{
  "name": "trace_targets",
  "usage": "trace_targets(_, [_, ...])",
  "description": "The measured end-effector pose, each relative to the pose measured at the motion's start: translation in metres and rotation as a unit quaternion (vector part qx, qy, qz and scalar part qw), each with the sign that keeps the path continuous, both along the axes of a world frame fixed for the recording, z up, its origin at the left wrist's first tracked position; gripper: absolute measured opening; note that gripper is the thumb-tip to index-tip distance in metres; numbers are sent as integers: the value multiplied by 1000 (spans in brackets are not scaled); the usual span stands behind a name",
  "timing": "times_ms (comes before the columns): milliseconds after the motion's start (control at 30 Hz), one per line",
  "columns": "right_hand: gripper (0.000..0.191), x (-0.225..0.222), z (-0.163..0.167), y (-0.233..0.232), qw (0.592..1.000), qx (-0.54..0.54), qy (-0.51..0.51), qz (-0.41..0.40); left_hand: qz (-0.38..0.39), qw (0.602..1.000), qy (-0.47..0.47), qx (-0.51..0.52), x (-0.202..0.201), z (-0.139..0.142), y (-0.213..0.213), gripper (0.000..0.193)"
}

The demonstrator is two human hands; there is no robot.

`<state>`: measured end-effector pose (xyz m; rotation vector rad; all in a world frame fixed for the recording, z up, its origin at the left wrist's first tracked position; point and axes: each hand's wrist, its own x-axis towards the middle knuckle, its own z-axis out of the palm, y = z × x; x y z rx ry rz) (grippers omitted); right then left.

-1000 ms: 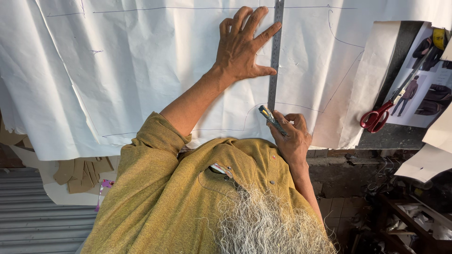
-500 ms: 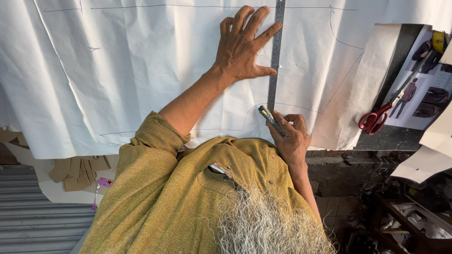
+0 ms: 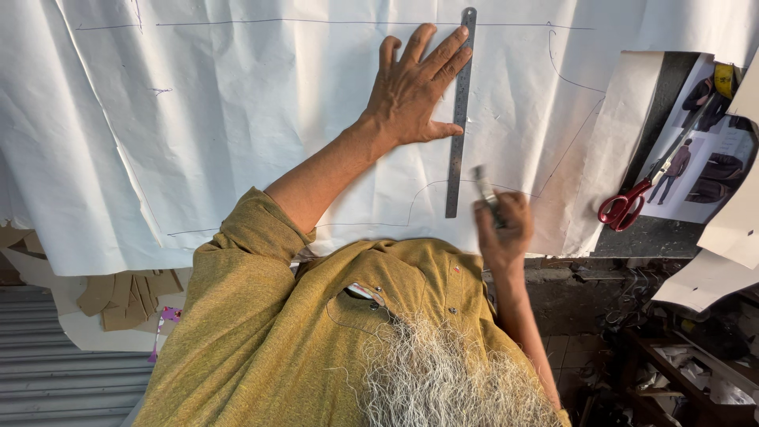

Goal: The person holds a cardboard garment pattern piece on a large sheet of white paper and traces around it with a pencil, then uses a steel ruler to draw straight guide lines. They then cut along the drawn lines with red-handled scissors, cutting the traced pattern shape out of the paper.

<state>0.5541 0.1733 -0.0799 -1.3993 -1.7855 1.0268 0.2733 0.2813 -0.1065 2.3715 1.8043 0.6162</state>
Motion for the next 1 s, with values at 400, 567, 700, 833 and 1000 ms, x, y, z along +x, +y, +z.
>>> trace_targets(400, [26, -67, 56, 157, 975, -9, 216, -53, 25, 984, 81, -157, 9, 66, 4, 145])
trace_targets(567, [23, -101, 48, 180, 954, -2, 289, -75, 30, 978, 71, -192, 12, 77, 4, 152])
trace_targets(700, [24, -111, 40, 184, 957, 3, 274, -101, 32, 978, 58, -197, 12, 76, 4, 152])
trace_targets(833, [23, -118, 37, 185, 962, -11, 252, -104, 36, 977, 62, -202, 12, 74, 5, 152])
trace_targets(1000, [22, -125, 38, 181, 977, 51, 189, -83, 36, 973, 48, -221, 13, 71, 7, 158])
